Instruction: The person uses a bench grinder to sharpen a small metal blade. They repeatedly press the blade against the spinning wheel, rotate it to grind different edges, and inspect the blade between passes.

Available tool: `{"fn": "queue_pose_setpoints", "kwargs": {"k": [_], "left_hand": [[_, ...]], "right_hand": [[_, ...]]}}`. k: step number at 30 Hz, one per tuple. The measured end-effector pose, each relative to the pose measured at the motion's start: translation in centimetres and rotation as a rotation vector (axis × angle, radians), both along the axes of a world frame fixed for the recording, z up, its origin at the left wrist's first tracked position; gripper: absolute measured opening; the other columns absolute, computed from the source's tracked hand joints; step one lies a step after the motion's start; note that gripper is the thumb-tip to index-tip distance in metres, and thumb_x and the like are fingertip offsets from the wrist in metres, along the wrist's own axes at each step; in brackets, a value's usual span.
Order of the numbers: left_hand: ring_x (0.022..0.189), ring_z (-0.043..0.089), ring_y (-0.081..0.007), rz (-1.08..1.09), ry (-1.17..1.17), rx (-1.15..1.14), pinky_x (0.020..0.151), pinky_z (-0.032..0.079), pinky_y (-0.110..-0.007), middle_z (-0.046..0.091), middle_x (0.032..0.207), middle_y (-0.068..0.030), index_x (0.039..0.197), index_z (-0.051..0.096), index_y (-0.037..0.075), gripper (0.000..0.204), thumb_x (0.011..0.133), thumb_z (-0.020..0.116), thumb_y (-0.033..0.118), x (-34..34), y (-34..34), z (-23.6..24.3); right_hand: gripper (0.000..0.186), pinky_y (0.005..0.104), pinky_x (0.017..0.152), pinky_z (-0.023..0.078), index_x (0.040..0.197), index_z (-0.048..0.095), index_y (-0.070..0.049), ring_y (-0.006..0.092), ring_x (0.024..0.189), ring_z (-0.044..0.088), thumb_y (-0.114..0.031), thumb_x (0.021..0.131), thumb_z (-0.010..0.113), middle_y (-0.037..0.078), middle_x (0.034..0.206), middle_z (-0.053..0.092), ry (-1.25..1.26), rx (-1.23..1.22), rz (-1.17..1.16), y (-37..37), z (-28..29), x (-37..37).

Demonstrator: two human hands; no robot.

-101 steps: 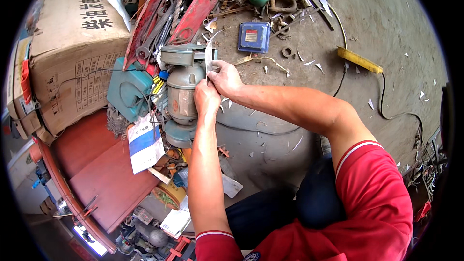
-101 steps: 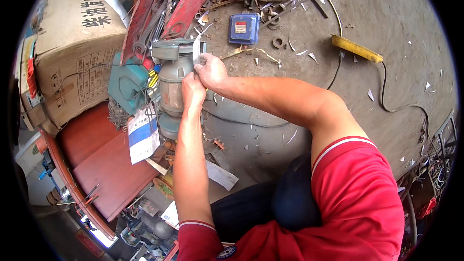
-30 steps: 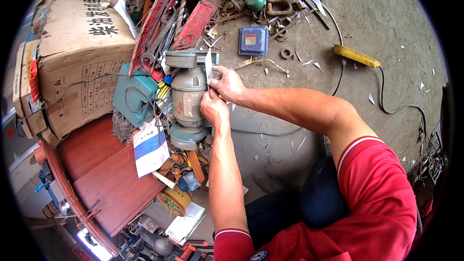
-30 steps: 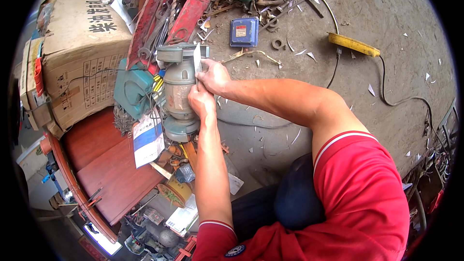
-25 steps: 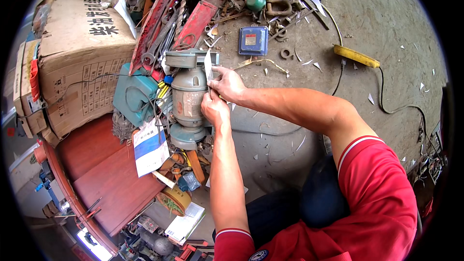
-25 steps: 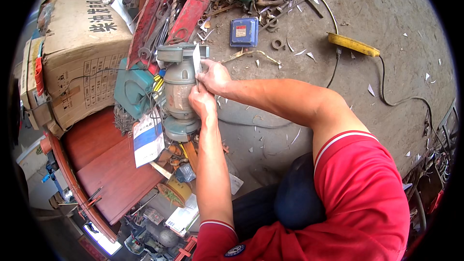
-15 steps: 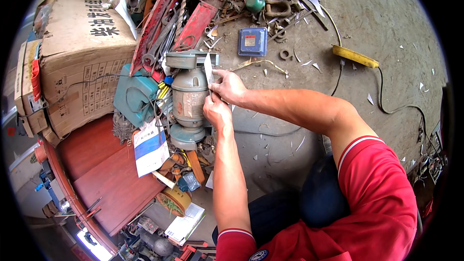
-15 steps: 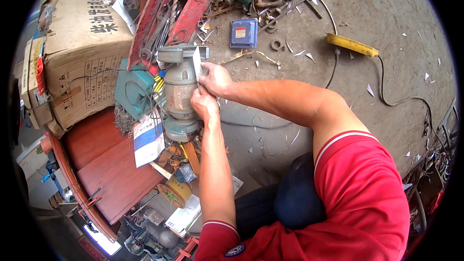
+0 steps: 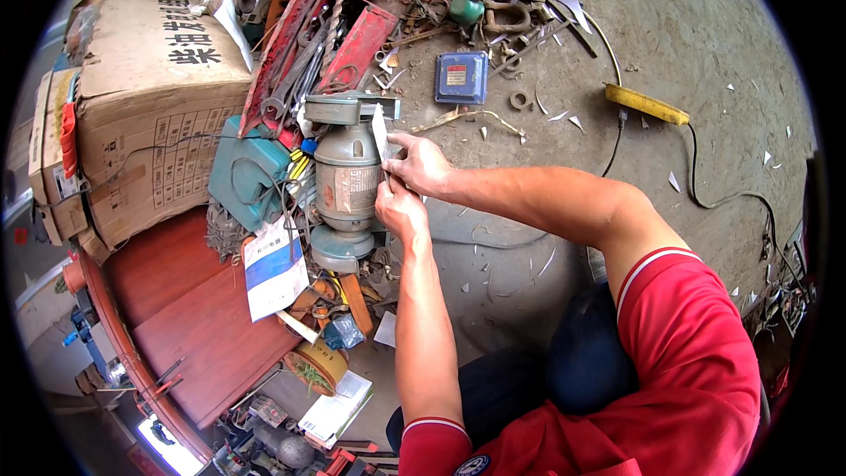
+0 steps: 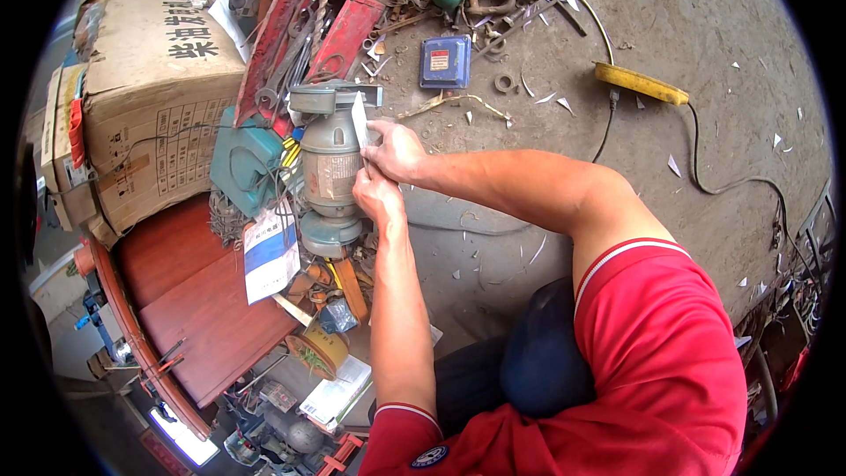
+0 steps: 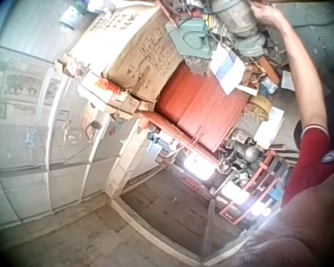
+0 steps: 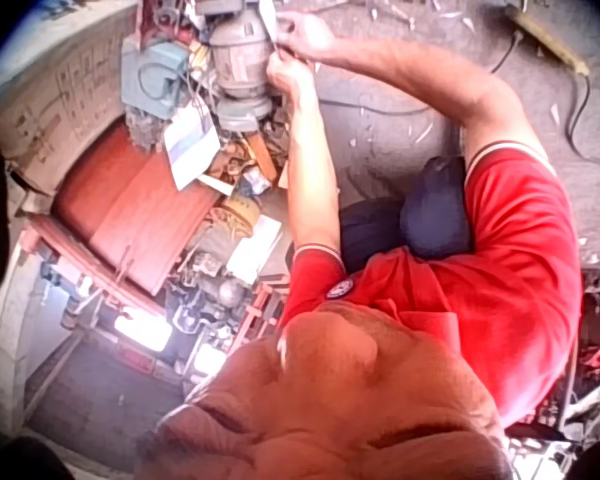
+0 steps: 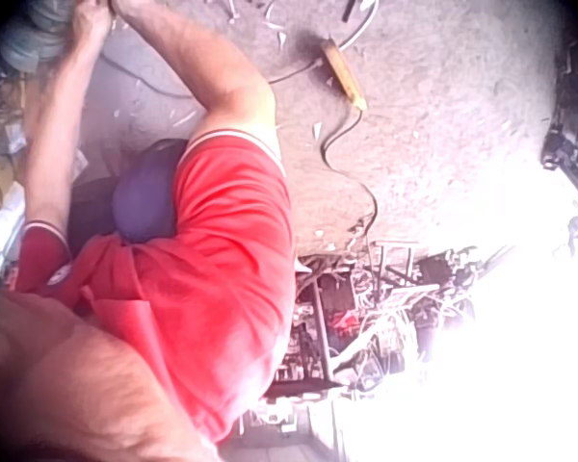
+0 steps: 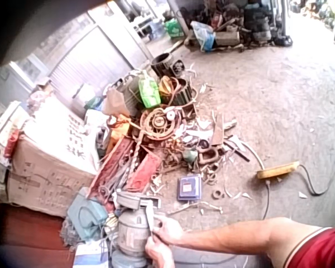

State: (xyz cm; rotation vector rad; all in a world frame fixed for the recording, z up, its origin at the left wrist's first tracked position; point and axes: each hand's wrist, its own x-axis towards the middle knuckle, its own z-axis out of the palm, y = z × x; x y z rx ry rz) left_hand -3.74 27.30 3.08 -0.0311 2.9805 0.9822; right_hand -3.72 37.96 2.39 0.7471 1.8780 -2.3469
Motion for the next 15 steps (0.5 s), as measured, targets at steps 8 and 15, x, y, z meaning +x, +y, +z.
{"fn": "queue_pose_setpoints", "kwargs": {"k": [8,15], "left_hand": [[0.075,0.064,-0.0485,0.036,-0.005,0.029,0.07,0.047,-0.054,0.067,0.08,-0.0298,0.087,0.066,-0.008,0.045,0.101,0.053,0.033,0.8,-0.1,0.0],[0.077,0.065,-0.0482,0.051,-0.007,0.062,0.07,0.048,-0.054,0.068,0.082,-0.0295,0.089,0.066,-0.007,0.045,0.102,0.052,0.034,1.0,-0.1,0.1]], "right_hand": [[0.055,0.0387,0.089,0.056,0.139,0.059,-0.007,0.0288,0.097,0.074,-0.02,0.087,0.074,0.017,0.102,0.075,-0.017,-0.003,0.037,0.4,1.4,0.8],[0.056,0.0347,0.074,0.057,0.142,0.056,-0.003,0.0166,0.076,0.07,-0.017,0.091,0.075,0.012,0.088,0.075,0.05,0.031,0.014,-0.2,0.7,0.7]]}}
